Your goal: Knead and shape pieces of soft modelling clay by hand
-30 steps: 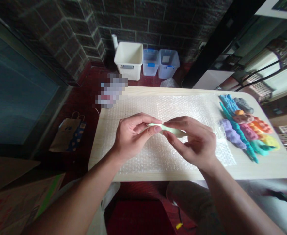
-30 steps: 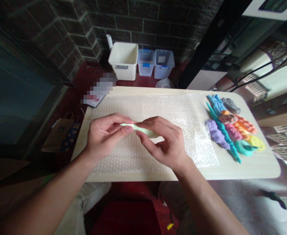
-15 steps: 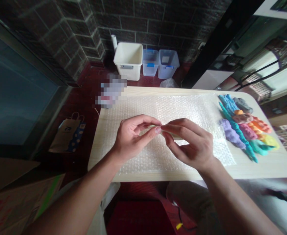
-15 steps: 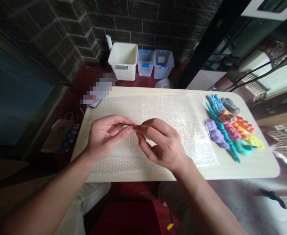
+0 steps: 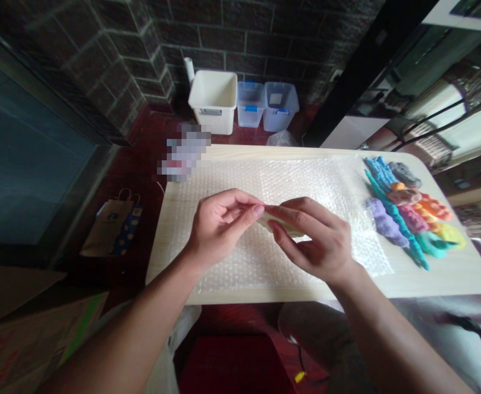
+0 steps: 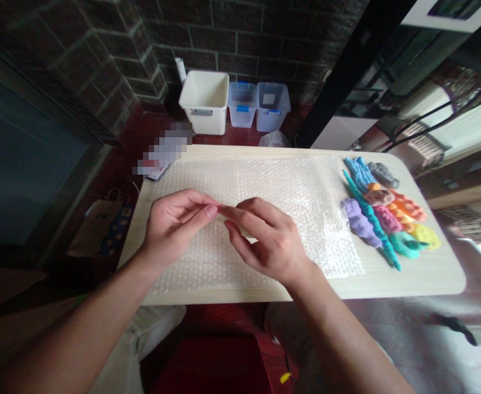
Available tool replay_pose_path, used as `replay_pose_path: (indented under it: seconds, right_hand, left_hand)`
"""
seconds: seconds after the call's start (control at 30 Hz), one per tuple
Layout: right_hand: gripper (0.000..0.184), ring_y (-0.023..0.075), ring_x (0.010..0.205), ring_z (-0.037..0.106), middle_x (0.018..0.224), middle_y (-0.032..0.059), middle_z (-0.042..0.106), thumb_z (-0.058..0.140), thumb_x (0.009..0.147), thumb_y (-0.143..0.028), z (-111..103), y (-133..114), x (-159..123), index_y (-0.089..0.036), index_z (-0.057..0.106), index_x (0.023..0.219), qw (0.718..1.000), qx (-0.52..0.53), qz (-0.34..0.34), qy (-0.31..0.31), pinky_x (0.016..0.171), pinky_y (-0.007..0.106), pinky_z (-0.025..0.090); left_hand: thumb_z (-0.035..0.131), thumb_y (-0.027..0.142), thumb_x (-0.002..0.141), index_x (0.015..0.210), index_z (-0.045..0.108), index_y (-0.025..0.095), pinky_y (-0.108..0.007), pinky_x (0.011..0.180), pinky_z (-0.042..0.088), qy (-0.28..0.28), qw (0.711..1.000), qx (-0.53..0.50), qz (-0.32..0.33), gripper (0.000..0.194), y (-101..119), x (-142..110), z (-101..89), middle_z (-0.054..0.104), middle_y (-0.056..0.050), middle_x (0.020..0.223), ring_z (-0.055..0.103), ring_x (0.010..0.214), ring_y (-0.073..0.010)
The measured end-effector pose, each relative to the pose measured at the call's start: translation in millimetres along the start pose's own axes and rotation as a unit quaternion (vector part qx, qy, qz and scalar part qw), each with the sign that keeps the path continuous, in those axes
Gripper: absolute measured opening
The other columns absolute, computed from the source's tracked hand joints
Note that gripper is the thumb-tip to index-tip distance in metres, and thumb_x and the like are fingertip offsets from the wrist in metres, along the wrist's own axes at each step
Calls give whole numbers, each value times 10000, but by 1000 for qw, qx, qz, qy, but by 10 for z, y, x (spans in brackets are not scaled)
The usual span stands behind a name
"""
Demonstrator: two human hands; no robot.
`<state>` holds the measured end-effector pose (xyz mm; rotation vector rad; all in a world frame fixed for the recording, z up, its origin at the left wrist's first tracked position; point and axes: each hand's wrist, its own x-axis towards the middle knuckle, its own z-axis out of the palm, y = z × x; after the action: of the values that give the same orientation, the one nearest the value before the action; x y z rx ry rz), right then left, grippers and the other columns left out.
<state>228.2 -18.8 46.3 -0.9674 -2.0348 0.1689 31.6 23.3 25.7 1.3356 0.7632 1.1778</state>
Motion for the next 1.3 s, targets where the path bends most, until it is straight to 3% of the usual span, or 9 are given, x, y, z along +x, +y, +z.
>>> replay_pose_path:
  seconds: [0.1,0.3,0.53,0.93,1.1,1.3]
  right_hand:
    - [410,189,860,726,989,74,737,677,939,-81,3,2,-1,-219,702,1324,1000,4,0,-8,720,322,640]
    - [434,194,864,723,1003,70,737,684,929,-86,-1,4,-10,-247,704,1331,1000,7,13,14,725,334,638]
    - [408,179,855,714,976,68,729,684,929,-67,-9,-2,3,-215,710,1309,1000,11,6,-2,725,309,628]
    - [416,198,844,712,994,82,739,697,924,-97,2,-17,-18,-210,714,1324,999,32,35,17,705,328,611]
    - [401,193,859,703,1003,80,731,686,934,-105,10,-9,-15,-213,708,1319,998,41,49,-4,732,332,607]
    - [429,199,897,707,1029,88,732,692,925,-98,-1,-18,-1,-210,702,1338,998,44,37,-3,754,338,605]
  left_hand:
    - [866,328,855,874,791,178,-288,757,647,2,1000,-6,-4,169,-4,5,4,819,-60,843,787,805,-188]
    - [898,339,822,1000,775,181,-320,837,658,-15,999,-33,-19,267,15,19,16,836,-86,981,806,923,-219]
    - [900,287,820,885,785,171,-307,832,657,-3,999,-47,-18,176,-26,16,1,842,-77,934,810,881,-202]
    - [918,282,787,975,803,178,-279,814,636,-10,996,-69,-56,244,14,31,12,831,-62,945,788,876,-186]
    - [937,287,759,876,801,171,-263,744,623,-10,995,-73,-67,214,2,36,19,818,-43,853,763,776,-164]
    - [913,286,793,882,816,171,-246,761,618,-14,994,-79,-80,174,13,29,22,825,-48,878,767,790,-152]
